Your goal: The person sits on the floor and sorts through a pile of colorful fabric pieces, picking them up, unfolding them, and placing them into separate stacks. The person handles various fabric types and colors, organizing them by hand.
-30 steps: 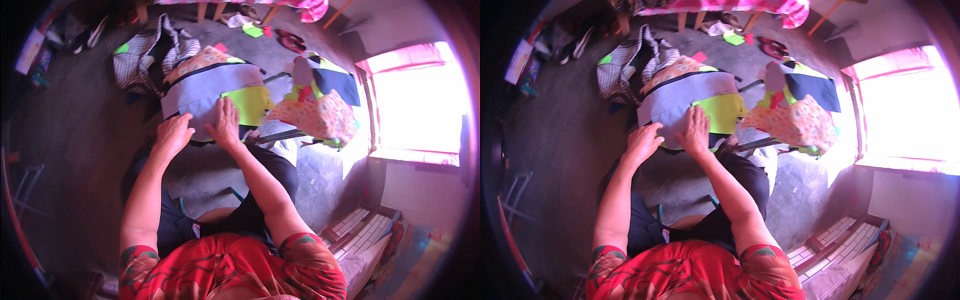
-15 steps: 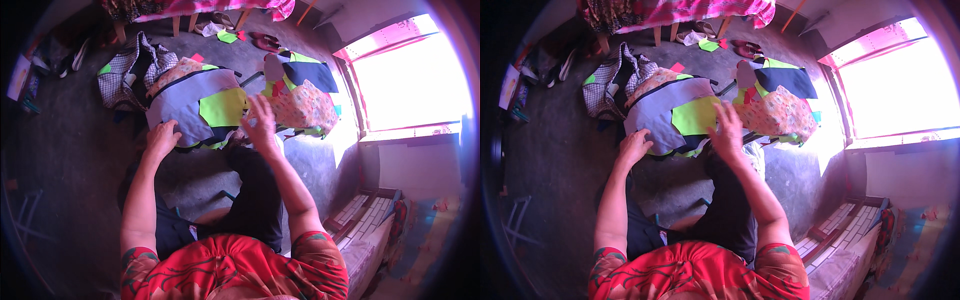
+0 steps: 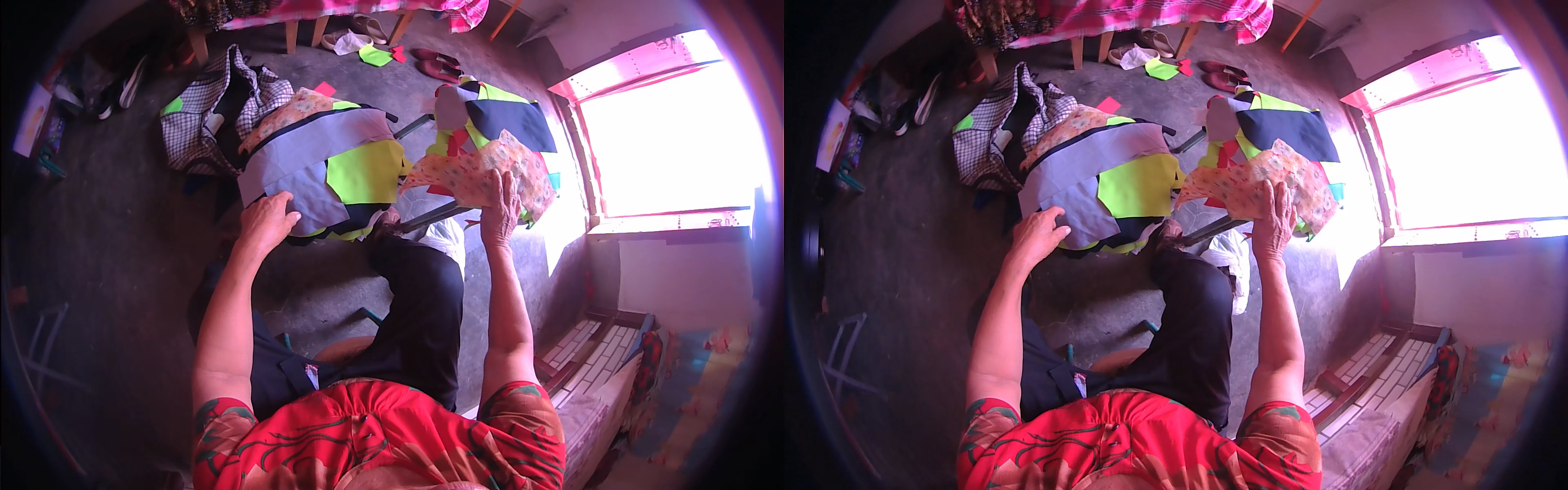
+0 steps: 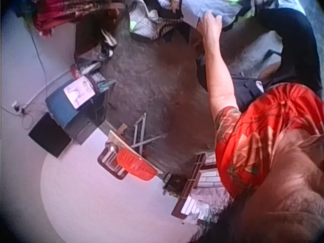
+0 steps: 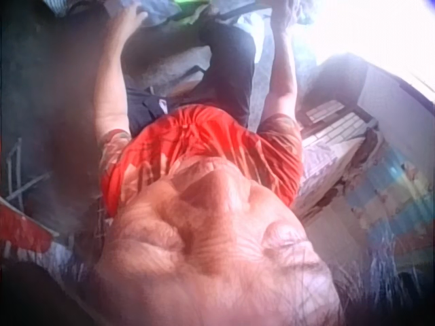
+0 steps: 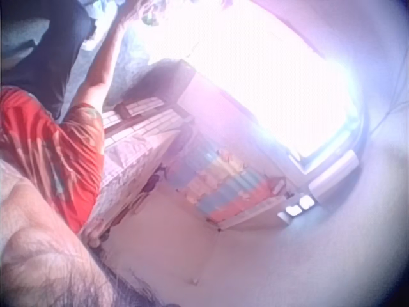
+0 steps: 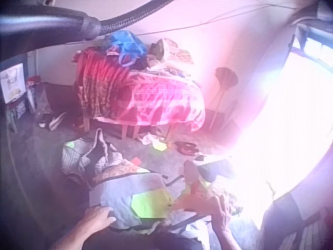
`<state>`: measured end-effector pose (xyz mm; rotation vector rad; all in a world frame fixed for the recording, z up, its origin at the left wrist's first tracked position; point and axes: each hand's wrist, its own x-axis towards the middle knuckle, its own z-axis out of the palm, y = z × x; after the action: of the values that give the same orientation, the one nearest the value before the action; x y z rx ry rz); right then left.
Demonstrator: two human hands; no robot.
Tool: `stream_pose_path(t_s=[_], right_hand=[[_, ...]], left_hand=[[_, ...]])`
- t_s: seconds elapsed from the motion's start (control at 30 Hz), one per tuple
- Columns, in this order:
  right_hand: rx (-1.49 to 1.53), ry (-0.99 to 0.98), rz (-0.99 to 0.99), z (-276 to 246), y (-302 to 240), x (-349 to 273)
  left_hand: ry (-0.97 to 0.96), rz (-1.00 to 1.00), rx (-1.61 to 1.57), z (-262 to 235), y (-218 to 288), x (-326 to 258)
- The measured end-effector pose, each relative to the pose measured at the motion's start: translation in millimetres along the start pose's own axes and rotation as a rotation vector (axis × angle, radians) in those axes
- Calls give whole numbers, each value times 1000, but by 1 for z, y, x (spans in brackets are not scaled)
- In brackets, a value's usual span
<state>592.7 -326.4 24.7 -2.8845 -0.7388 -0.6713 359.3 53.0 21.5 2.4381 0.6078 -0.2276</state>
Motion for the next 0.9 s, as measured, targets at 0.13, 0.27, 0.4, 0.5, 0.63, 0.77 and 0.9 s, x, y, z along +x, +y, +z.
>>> stream_pose_path(t_s=[0.13,0.27,0.4,0.5,0.63,0.77,0.9], right_hand=[[72,-48,-3,-8,4,1],[245,75,51,-34,-12,0],[265,232,-91,-56,-56,3],[229,-8,2,-48,-68,12],[738,76,181,-44,-105,5],[1009,-218,264,-41,-157,2],[963,-357,94,-33,-201,0]], left_hand=[[7,5,-5,-2,0,-1],[51,21,-20,-1,-4,-1],[75,84,-144,2,-4,3],[49,116,-181,2,-4,4],[-21,137,-410,0,3,5],[-77,231,-660,-1,15,6],[-28,439,-620,-1,20,1]])
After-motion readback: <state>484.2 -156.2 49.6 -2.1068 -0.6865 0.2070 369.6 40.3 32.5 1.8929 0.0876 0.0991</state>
